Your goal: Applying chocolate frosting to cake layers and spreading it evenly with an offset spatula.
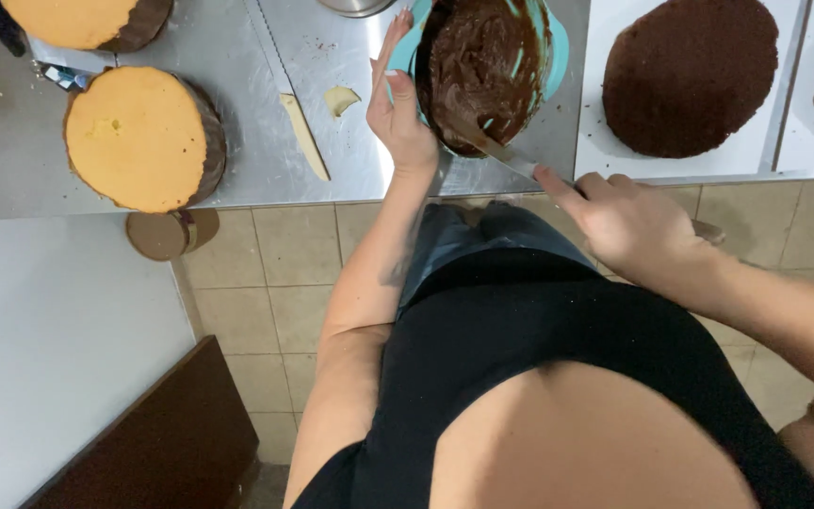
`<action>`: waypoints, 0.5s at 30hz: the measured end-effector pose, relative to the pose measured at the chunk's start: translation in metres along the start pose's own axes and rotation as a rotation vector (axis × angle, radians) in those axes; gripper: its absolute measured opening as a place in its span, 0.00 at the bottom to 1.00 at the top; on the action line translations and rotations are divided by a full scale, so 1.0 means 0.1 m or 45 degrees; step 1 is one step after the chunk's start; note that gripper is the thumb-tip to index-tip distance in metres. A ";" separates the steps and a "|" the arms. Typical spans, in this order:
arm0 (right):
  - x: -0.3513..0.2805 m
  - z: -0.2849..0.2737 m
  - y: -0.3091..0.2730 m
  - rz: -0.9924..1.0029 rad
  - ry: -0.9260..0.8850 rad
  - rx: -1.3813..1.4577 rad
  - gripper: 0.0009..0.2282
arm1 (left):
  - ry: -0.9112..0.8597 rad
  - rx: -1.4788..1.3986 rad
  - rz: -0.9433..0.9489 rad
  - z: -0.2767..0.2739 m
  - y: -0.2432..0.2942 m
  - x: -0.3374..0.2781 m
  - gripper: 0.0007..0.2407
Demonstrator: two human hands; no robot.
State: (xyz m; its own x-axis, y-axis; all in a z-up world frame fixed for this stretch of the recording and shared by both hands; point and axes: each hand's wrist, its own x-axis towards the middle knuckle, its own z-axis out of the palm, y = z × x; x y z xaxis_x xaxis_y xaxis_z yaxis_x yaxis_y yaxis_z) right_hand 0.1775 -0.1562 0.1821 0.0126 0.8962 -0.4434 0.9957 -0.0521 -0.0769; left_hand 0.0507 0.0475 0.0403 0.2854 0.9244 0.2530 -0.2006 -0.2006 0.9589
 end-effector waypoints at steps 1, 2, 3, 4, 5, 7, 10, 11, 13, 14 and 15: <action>0.02 -0.19 0.04 -0.004 0.006 -0.001 0.29 | 0.002 0.003 0.006 -0.01 -0.02 0.00 0.22; 0.04 -0.39 0.08 0.171 -0.388 0.047 0.32 | -0.009 0.015 0.007 -0.03 -0.04 0.00 0.20; 0.05 -0.59 0.11 0.366 -0.777 0.095 0.37 | -0.023 0.026 0.005 -0.05 -0.06 -0.01 0.19; -0.06 -0.53 0.21 0.365 -0.774 0.096 0.37 | -0.023 0.028 0.007 -0.07 -0.09 -0.01 0.19; -0.16 -0.49 0.32 0.349 -0.525 -0.211 0.33 | -0.039 0.014 0.014 -0.09 -0.13 -0.01 0.19; -0.24 -0.37 0.51 0.328 -0.265 -0.511 0.29 | -0.054 0.004 0.024 -0.11 -0.15 0.01 0.19; -0.12 -0.13 0.67 0.318 0.351 -0.962 0.21 | -0.088 0.010 -0.007 -0.10 -0.11 -0.03 0.21; 0.02 -0.06 0.70 0.345 0.467 -0.745 0.17 | -0.116 0.045 0.012 -0.09 -0.10 -0.03 0.22; 0.31 -0.10 0.65 0.373 0.584 -0.524 0.13 | -0.148 0.078 0.036 -0.06 -0.07 -0.01 0.23; 0.46 -0.20 0.56 0.352 0.306 -0.288 0.17 | -0.159 0.062 0.063 -0.04 -0.06 0.01 0.23; 0.61 -0.30 0.47 0.333 0.024 -0.054 0.20 | -0.165 0.050 0.085 -0.04 -0.04 0.01 0.23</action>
State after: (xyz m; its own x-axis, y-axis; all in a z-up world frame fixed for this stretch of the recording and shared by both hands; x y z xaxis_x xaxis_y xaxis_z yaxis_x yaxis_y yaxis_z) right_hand 0.2273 -0.0911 0.1785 0.2713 0.8630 -0.4262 0.9613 -0.2648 0.0757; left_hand 0.0481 0.0504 0.0364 0.3921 0.8593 0.3283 -0.1873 -0.2748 0.9431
